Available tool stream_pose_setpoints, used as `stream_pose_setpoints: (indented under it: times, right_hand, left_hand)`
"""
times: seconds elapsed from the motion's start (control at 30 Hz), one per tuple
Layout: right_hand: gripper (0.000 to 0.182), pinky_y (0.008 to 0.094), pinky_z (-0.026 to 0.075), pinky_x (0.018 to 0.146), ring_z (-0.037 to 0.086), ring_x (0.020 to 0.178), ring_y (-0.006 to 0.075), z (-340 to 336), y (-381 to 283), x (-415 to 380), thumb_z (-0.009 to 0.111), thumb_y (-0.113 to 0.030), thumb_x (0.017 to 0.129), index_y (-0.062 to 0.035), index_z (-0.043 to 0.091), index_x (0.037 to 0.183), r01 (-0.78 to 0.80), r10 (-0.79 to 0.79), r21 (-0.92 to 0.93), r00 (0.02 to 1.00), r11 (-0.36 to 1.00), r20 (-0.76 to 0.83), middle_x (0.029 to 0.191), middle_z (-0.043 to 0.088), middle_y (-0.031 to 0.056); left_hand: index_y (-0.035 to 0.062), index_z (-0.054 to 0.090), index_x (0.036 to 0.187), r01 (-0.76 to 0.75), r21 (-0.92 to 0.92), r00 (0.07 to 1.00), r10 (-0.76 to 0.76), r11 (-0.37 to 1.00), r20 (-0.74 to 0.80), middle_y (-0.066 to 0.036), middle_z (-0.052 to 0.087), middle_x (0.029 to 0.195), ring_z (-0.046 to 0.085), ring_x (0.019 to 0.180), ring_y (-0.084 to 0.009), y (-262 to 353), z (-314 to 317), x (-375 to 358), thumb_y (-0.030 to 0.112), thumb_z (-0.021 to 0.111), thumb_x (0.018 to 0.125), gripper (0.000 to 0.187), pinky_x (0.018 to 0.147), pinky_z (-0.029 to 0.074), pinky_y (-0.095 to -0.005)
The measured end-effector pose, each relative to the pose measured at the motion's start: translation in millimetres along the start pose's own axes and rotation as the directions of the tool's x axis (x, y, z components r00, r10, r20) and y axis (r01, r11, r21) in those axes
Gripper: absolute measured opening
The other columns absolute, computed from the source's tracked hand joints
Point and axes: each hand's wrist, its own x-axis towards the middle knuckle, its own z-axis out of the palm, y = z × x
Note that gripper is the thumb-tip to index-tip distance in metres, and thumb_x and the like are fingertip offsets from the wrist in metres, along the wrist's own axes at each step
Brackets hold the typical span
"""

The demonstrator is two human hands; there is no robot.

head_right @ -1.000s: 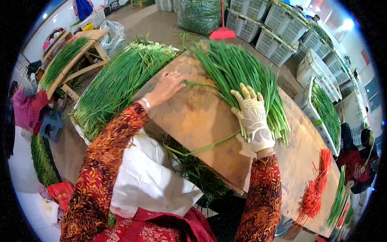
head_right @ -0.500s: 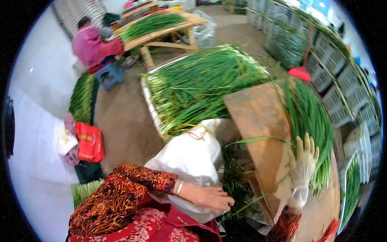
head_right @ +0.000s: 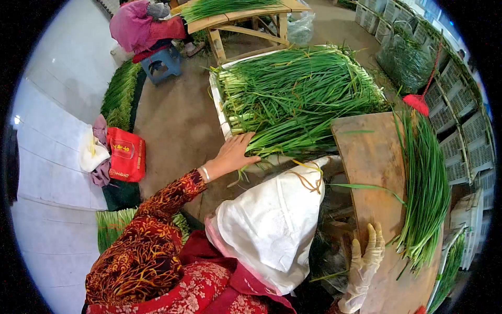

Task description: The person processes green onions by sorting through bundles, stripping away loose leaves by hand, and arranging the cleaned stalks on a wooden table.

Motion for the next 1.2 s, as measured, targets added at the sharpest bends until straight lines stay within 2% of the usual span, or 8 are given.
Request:
stream_pose_setpoints:
  times: [0.23,0.3,0.5,0.67,0.73,0.87,1.03,1.2]
  right_hand:
    - [0.041,0.0374,0.033,0.097,0.043,0.114,0.0295,20,-8,5,0.059,-0.010,0.079,-0.0055,0.050,0.119,-0.046,0.055,0.227,0.998,0.973,-0.032,0.125,0.046,0.0133]
    - [0.039,0.0381,0.033,0.097,0.045,0.112,0.0303,22,-8,10,0.059,-0.011,0.078,-0.0060,0.052,0.116,0.108,-0.112,-0.088,0.993,0.990,-0.039,0.123,0.048,0.0124]
    - [0.041,0.0410,0.029,0.099,0.045,0.112,0.0277,28,-9,12,0.061,-0.016,0.076,-0.0088,0.052,0.115,0.109,-0.127,-0.166,0.987,0.980,-0.102,0.121,0.050,0.0103]
    - [0.045,0.0420,0.027,0.101,0.045,0.112,0.0262,34,-6,9,0.062,-0.015,0.074,-0.0115,0.051,0.117,0.116,-0.150,-0.210,0.977,0.971,-0.152,0.121,0.049,0.0088]
    - [0.045,0.0417,0.027,0.101,0.044,0.112,0.0259,36,-5,9,0.063,-0.014,0.074,-0.0118,0.051,0.117,0.105,-0.143,-0.224,0.977,0.969,-0.161,0.122,0.049,0.0083]
    - [0.045,0.0405,0.027,0.102,0.044,0.113,0.0240,38,-1,9,0.062,-0.014,0.074,-0.0122,0.051,0.117,0.100,-0.150,-0.278,0.975,0.956,-0.166,0.122,0.050,0.0064]
    - [0.039,0.0390,0.028,0.100,0.047,0.110,0.0225,38,-7,12,0.060,-0.012,0.076,-0.0118,0.052,0.115,0.107,-0.164,-0.268,0.966,0.957,-0.199,0.121,0.051,0.0056]
    - [0.038,0.0394,0.029,0.100,0.048,0.110,0.0234,39,-6,12,0.060,-0.011,0.076,-0.0114,0.053,0.114,0.077,-0.134,-0.258,0.968,0.963,-0.214,0.120,0.051,0.0057]
  left_hand:
    - [-0.0013,0.027,0.131,0.062,0.127,0.982,-0.083,0.990,0.168,-0.023,0.053,0.109,0.049,0.102,-0.0350,8,1,24,0.037,0.066,0.068,0.083,0.087,0.036,-0.0448]
    - [-0.0006,0.026,0.131,0.059,0.145,0.978,-0.086,0.988,0.188,-0.024,0.053,0.108,0.050,0.102,-0.0357,11,-1,32,0.035,0.067,0.068,0.084,0.086,0.036,-0.0456]
    - [-0.0010,0.018,0.134,-0.058,0.138,0.959,0.017,0.989,0.281,-0.025,0.056,0.098,0.059,0.079,-0.0361,10,-3,35,0.023,0.072,0.065,0.090,0.065,0.047,-0.0416]
    - [-0.0045,0.016,0.134,-0.125,0.201,0.947,0.056,0.972,0.317,-0.024,0.057,0.094,0.058,0.078,-0.0365,7,7,45,0.017,0.068,0.066,0.088,0.066,0.046,-0.0414]
    - [-0.0044,0.013,0.135,-0.026,0.237,0.897,-0.082,0.971,0.435,-0.024,0.058,0.093,0.058,0.079,-0.0360,14,0,50,0.015,0.067,0.067,0.089,0.066,0.046,-0.0408]
    - [-0.0008,0.013,0.136,-0.036,0.121,0.946,-0.005,0.992,0.323,-0.023,0.058,0.091,0.058,0.080,-0.0357,5,8,43,0.011,0.063,0.069,0.084,0.066,0.045,-0.0422]
    - [-0.0019,0.016,0.135,-0.095,0.252,0.972,0.036,0.963,0.230,-0.021,0.059,0.084,0.059,0.072,-0.0340,8,24,41,-0.001,0.055,0.068,0.078,0.062,0.045,-0.0434]
    - [-0.0007,0.018,0.135,-0.084,0.199,0.985,0.050,0.976,0.167,-0.021,0.060,0.080,0.059,0.072,-0.0346,5,17,44,0.000,0.056,0.067,0.078,0.062,0.046,-0.0433]
